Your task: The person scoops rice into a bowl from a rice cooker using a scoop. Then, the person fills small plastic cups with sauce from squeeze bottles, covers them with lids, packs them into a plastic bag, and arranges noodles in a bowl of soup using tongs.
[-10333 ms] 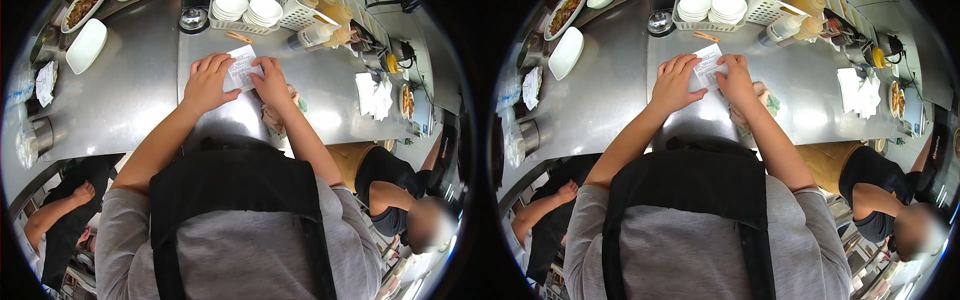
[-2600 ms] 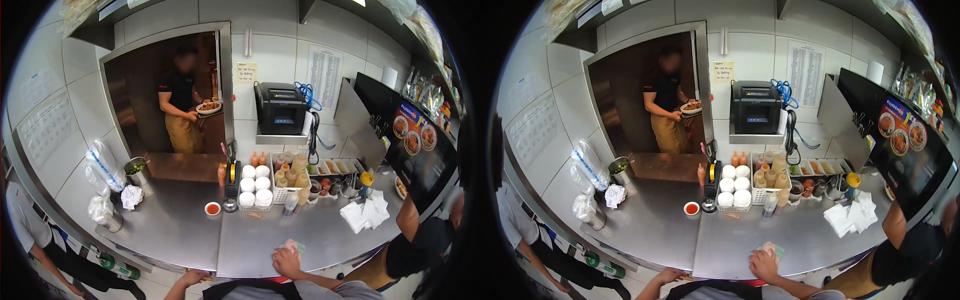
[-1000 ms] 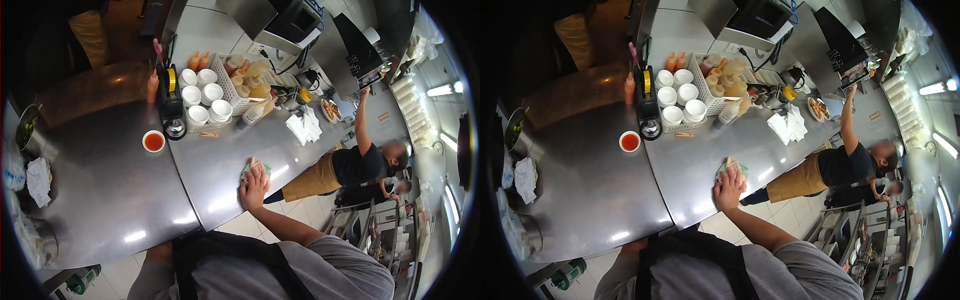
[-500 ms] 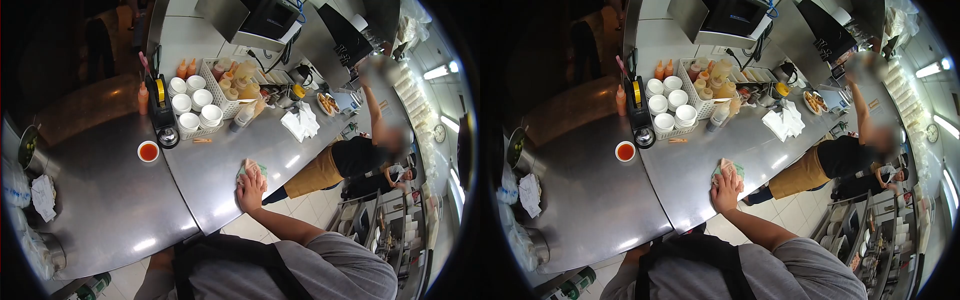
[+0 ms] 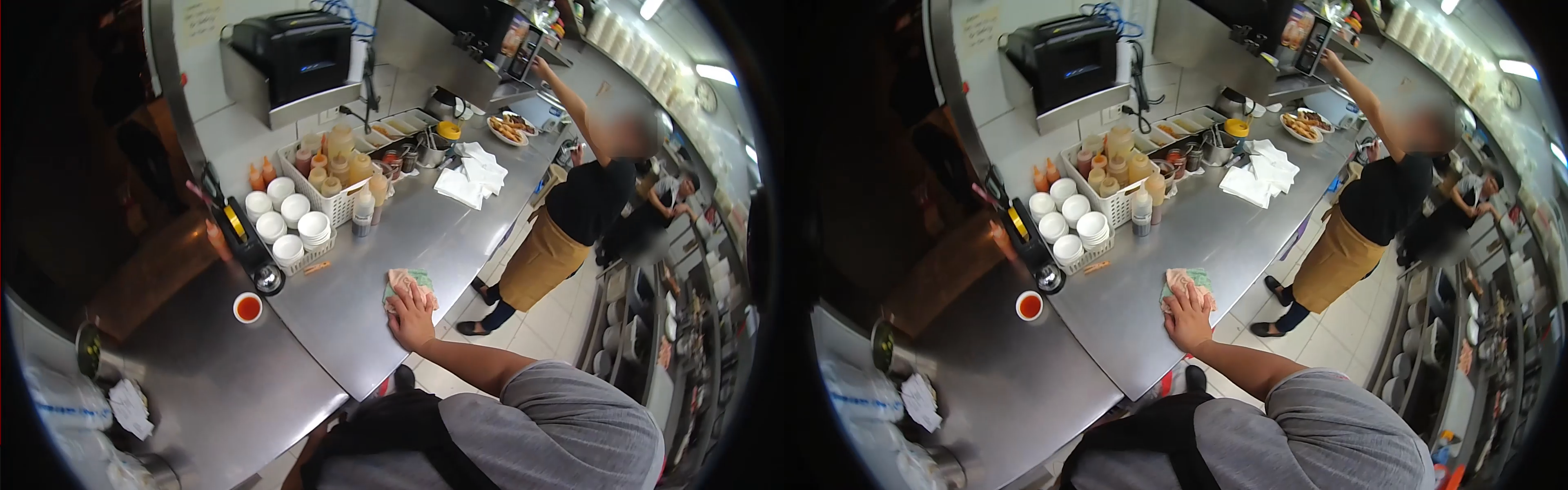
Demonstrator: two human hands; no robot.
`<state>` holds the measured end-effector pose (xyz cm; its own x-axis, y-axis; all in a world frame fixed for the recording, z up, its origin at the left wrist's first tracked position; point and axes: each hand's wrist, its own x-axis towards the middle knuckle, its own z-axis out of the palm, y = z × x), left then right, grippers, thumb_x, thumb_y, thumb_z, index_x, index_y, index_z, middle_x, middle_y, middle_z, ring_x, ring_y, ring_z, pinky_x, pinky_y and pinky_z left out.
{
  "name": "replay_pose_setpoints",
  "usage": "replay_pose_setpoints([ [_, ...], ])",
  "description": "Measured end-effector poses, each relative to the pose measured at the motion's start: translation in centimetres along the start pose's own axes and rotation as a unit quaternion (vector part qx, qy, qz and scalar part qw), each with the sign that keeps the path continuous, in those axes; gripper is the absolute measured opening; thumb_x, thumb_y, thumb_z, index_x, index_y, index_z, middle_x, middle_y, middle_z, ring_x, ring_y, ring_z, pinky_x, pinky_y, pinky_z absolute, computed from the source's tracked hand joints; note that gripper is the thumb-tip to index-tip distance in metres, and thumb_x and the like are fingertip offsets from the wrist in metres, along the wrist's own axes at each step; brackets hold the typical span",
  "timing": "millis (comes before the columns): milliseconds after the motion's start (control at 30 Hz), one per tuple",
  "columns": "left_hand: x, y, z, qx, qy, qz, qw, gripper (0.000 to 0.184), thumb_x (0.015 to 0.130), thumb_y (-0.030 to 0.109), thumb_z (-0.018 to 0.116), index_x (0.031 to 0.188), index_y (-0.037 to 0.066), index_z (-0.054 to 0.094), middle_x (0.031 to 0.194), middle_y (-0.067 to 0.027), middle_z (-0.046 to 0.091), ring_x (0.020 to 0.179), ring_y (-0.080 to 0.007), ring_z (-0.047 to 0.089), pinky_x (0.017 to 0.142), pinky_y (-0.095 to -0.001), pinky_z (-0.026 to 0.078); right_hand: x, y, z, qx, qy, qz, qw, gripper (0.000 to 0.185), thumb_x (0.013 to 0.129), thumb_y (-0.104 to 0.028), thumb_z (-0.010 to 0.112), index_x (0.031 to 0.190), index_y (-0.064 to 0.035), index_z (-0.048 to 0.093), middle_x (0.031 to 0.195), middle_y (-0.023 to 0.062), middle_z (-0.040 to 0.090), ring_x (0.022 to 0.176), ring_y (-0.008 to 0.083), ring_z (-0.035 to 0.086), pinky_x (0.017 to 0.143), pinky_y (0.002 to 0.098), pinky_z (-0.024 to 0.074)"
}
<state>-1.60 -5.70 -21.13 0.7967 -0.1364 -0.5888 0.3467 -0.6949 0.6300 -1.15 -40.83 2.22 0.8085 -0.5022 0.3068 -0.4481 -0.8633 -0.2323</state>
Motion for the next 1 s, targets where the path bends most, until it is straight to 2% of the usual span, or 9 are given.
replay_pose_setpoints([
  [367, -3.9, -0.4, -12.7, -0.268, -0.026, -0.035, 0.962, 0.045, 0.09, 0.04, 0.066, 0.125, 0.014, 0.054, 0.119, -0.0059, 0.058, 0.108, -0.0215, 0.057, 0.088, -0.034, 0.048, -0.8, 0.4, -1.0, 0.041, 0.019, -0.009, 0.999, 0.039, 0.085, -0.026, 0.063, 0.123, -0.0199, 0.057, 0.145, 0.0073, 0.04, 0.144, 0.0331, 0.024, 0.109, 0.0664, 0.0185],
  [533, -7.8, 2.9, -18.6, -0.437, -0.111, -0.013, 0.892, 0.046, 0.09, 0.04, 0.066, 0.126, 0.014, 0.053, 0.119, -0.0058, 0.058, 0.108, -0.0213, 0.057, 0.088, -0.0339, 0.048, -3.3, -3.4, -2.5, 0.106, 0.041, -0.121, 0.986, 0.048, 0.085, -0.034, 0.066, 0.129, -0.0196, 0.054, 0.147, 0.0096, 0.04, 0.139, 0.0322, 0.035, 0.105, 0.0644, 0.0259],
  [633, -9.8, 11.1, -17.9, -0.491, -0.252, 0.053, 0.832, 0.046, 0.09, 0.04, 0.066, 0.126, 0.015, 0.053, 0.119, -0.0057, 0.058, 0.108, -0.0213, 0.057, 0.088, -0.0338, 0.048, -4.9, -10.1, -5.8, 0.284, -0.029, -0.295, 0.912, 0.055, 0.082, -0.036, 0.07, 0.13, -0.0158, 0.051, 0.145, 0.0102, 0.042, 0.136, 0.0301, 0.039, 0.105, 0.0586, 0.03],
  [700, -12.6, 17.5, -16.0, -0.474, -0.294, 0.142, 0.818, 0.05, 0.092, 0.042, 0.062, 0.13, 0.011, 0.05, 0.123, -0.0074, 0.057, 0.108, -0.0231, 0.057, 0.086, -0.0371, 0.05, -5.0, -13.0, -8.2, 0.386, -0.157, -0.468, 0.779, 0.06, 0.079, -0.034, 0.075, 0.129, -0.0111, 0.051, 0.136, 0.0111, 0.05, 0.127, 0.0298, 0.048, 0.102, 0.0481, 0.0385],
  [800, -14.1, 21.0, -15.0, -0.501, -0.307, 0.217, 0.78, 0.055, 0.095, 0.046, 0.056, 0.135, 0.01, 0.045, 0.124, -0.0114, 0.056, 0.11, -0.0226, 0.057, 0.088, -0.0402, 0.05, -3.8, -13.7, -8.5, 0.44, -0.247, -0.387, 0.772, 0.059, 0.078, -0.031, 0.077, 0.127, -0.0088, 0.052, 0.127, 0.0106, 0.054, 0.114, 0.0307, 0.056, 0.093, 0.0388, 0.0459],
  [833, -13.7, 20.1, -15.4, -0.506, -0.296, 0.213, 0.781, 0.055, 0.095, 0.046, 0.056, 0.135, 0.01, 0.045, 0.124, -0.0114, 0.056, 0.11, -0.0226, 0.057, 0.088, -0.0402, 0.05, -3.7, -13.5, -8.6, 0.464, -0.201, -0.406, 0.761, 0.057, 0.079, -0.028, 0.077, 0.126, -0.0075, 0.052, 0.121, 0.0123, 0.055, 0.105, 0.0326, 0.06, 0.087, 0.0382, 0.0491],
  [900, -12.4, 18.8, -16.2, -0.423, -0.409, 0.14, 0.796, 0.051, 0.097, 0.043, 0.054, 0.134, 0.01, 0.045, 0.129, -0.0128, 0.055, 0.116, -0.0233, 0.055, 0.097, -0.0399, 0.046, -4.3, -12.5, -9.4, 0.495, -0.249, -0.356, 0.753, 0.055, 0.079, -0.024, 0.077, 0.125, -0.0074, 0.053, 0.123, 0.0128, 0.054, 0.107, 0.0328, 0.059, 0.088, 0.039, 0.049],
  [967, -12.8, 18.8, -16.2, -0.429, -0.4, 0.134, 0.799, 0.047, 0.097, 0.04, 0.056, 0.131, 0.01, 0.045, 0.126, -0.0105, 0.056, 0.113, -0.0216, 0.056, 0.093, -0.0367, 0.047, -4.5, -11.0, -9.5, 0.52, -0.293, -0.3, 0.744, 0.054, 0.078, -0.021, 0.077, 0.125, -0.0073, 0.054, 0.125, 0.0133, 0.054, 0.109, 0.0331, 0.057, 0.089, 0.0397, 0.0488],
  [1000, -13.0, 18.8, -16.1, -0.432, -0.394, 0.131, 0.801, 0.043, 0.097, 0.037, 0.057, 0.129, 0.01, 0.046, 0.123, -0.0082, 0.058, 0.11, -0.0198, 0.057, 0.09, -0.0335, 0.048, -4.3, -10.2, -8.9, 0.5, -0.264, -0.242, 0.789, 0.055, 0.077, -0.02, 0.077, 0.125, -0.0077, 0.054, 0.124, 0.0136, 0.054, 0.109, 0.0327, 0.057, 0.09, 0.0405, 0.049],
])
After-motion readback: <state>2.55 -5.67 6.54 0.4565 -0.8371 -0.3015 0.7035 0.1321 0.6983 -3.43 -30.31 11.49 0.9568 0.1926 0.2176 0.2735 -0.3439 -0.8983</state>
